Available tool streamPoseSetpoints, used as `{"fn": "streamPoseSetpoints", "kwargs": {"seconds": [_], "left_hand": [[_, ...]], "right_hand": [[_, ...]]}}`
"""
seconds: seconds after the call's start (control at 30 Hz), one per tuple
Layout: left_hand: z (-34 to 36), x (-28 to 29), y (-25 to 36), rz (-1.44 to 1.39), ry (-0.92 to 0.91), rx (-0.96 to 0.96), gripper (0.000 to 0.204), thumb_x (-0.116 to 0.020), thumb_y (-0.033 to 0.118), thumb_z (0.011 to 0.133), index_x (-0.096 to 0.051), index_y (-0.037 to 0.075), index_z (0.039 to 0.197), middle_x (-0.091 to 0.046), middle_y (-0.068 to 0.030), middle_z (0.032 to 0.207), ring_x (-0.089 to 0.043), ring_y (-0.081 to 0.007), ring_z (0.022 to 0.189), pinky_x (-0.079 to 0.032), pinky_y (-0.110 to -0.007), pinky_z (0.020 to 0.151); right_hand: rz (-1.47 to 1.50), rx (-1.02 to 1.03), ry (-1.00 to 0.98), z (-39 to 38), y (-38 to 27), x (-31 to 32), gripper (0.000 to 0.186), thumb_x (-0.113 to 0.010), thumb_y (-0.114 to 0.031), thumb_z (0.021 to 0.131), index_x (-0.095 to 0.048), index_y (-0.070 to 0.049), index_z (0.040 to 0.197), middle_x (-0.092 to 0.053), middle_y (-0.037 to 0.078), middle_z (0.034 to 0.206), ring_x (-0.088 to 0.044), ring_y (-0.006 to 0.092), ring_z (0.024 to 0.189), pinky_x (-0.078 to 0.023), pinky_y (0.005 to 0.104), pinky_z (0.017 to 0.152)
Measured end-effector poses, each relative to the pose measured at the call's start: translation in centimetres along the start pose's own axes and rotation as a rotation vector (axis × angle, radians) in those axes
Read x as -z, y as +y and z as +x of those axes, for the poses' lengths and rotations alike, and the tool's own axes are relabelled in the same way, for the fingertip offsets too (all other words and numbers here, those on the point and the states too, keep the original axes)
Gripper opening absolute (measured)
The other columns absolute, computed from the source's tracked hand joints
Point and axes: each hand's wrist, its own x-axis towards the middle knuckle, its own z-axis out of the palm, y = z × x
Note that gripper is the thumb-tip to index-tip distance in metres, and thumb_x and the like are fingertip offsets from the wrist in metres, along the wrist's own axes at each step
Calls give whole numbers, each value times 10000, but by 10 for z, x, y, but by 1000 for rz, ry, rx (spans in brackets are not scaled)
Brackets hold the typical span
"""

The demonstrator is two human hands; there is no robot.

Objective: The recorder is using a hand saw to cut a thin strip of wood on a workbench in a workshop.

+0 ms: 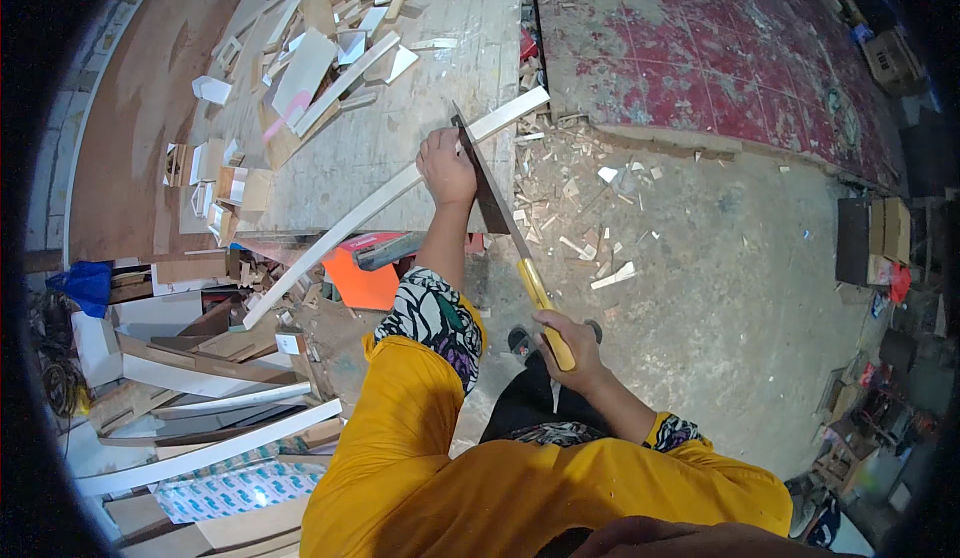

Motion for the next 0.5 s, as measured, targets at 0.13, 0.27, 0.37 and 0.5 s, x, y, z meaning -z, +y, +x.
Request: {"fn": "streamPoseSetpoints", "kwargs": {"seconds": [0.13, 0.27, 0.37, 0.5], "left_hand": [[2, 2, 0, -11, -8, -42, 304, -550, 28, 709, -600, 86, 1004, -553, -74, 1016, -487, -277, 995, -353, -400, 873], [2, 0, 0, 53, -13, -51, 310, -526, 25, 723, -594, 83, 1019, -551, -74, 1037, -482, -274, 1001, -352, -394, 873], [3, -1, -2, 53, -17, -56, 297, -494, 30, 744, -586, 79, 1022, -552, -67, 1058, -482, -274, 1002, -350, -395, 875], [2, -2, -6, 56, -53, -43, 288, -470, 40, 759, -578, 76, 1023, -552, -63, 1077, -482, -272, 1006, -350, -396, 873]], "right_hand": [[33, 25, 23, 23, 0, 6, 358, -605, -36, 787, -515, -114, 1125, -610, 154, 762, -608, 316, 587, -480, 356, 533], [50, 6, -34, 28, 7, 8, 349, -605, -39, 787, -518, -112, 1118, -616, 159, 799, -613, 326, 615, -486, 365, 547], [41, 38, -51, 22, 13, 3, 354, -606, -36, 784, -514, -110, 1118, -619, 161, 799, -616, 330, 628, -490, 373, 550], [6, -13, -113, 20, 10, -2, 337, -618, 15, 760, -531, -56, 1077, -629, 170, 955, -648, 313, 780, -505, 324, 665]]}}
